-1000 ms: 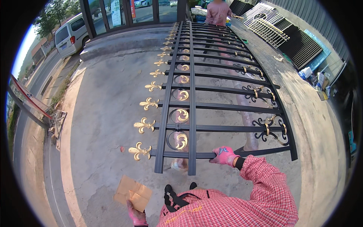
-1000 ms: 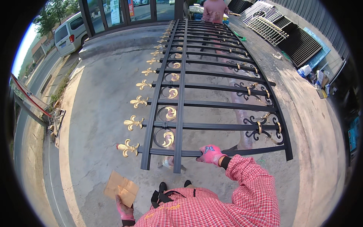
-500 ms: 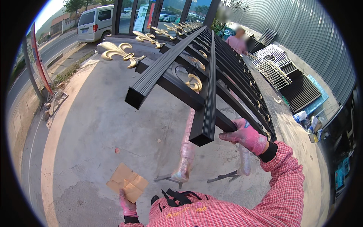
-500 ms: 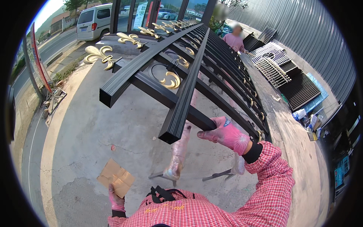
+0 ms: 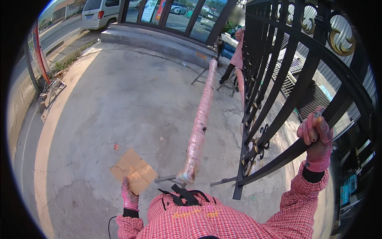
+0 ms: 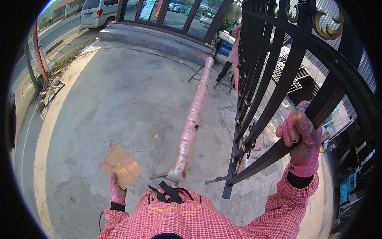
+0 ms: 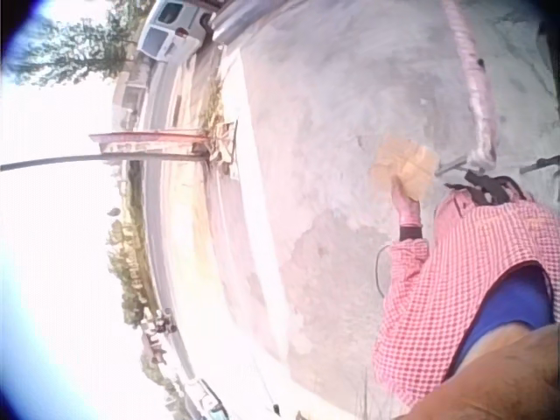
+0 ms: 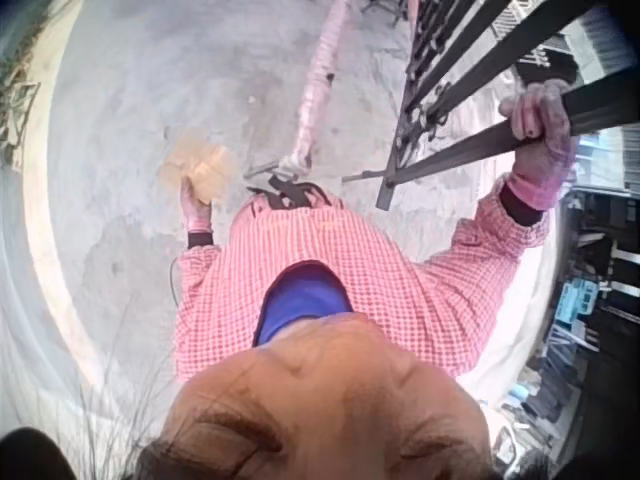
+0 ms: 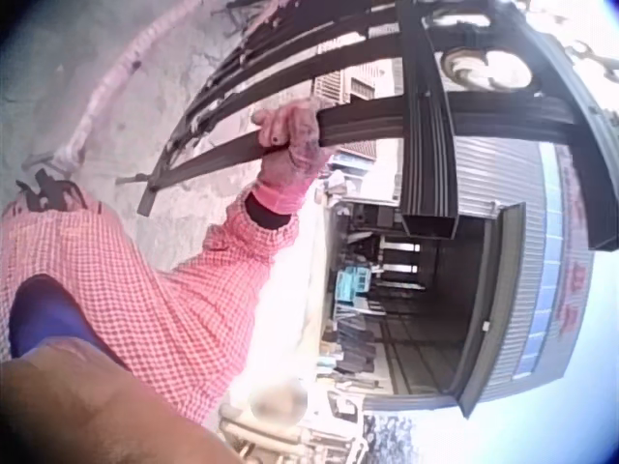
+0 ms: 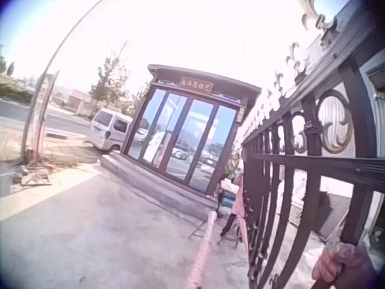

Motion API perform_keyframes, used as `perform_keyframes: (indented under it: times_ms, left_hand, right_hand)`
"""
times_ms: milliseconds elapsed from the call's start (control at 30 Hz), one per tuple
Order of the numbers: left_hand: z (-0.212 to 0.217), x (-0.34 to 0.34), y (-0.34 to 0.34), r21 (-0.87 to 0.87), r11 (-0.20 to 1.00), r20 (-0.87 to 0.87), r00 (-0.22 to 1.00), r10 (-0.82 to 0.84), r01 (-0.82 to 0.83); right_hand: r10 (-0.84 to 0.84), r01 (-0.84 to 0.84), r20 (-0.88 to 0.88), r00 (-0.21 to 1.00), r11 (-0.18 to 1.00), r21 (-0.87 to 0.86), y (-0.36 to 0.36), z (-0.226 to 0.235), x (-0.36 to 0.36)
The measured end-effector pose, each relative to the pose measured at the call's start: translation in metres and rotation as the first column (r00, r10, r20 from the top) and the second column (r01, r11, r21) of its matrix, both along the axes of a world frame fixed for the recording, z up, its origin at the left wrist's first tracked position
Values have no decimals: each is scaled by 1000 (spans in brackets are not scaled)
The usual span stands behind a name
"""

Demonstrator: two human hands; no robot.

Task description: The person applies a yellowish adhesive from a small cardboard box onto the ornate metalwork of a black metal gate. They move along the gate, applying the substance to multiple decorative elements while another person works nearby.

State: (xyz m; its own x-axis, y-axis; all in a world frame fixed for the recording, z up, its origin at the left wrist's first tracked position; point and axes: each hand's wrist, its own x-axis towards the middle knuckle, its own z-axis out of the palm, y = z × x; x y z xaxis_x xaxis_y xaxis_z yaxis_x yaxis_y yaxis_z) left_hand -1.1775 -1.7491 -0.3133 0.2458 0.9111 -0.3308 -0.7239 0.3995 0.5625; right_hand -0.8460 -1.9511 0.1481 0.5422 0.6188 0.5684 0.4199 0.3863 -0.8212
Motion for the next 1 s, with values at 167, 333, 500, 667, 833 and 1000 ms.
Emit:
perform_keyframes:
  times_ms: [167, 333, 500, 667, 833, 1000]
  left_hand:
    - [9, 9, 13, 26, 996, -14, 996, -83, 84]
    - [34, 14, 31, 54, 989, -80, 988, -131, 136]
    - [52, 9, 43, 71, 988, -125, 984, -128, 137]
    - [85, 16, 44, 49, 991, -264, 959, -108, 125]
    - [115, 22, 26, 141, 972, -298, 944, -141, 190]
    - [106, -3, 23, 129, 981, -423, 903, -79, 147]
  right_hand:
    - [207, -215, 56, 977, 944, 252, -71, 7, 19]
    - [356, -282, -78, 931, 839, 466, -139, -24, 55]
    - [367, -110, -293, 883, 768, 631, -200, -96, 96]
    - [332, 204, -538, 775, 673, 711, -239, -215, 139]
    - [213, 642, -873, 439, 606, 470, -229, -341, 170]
    - [129, 798, -992, -2, 598, 76, -180, -438, 183]
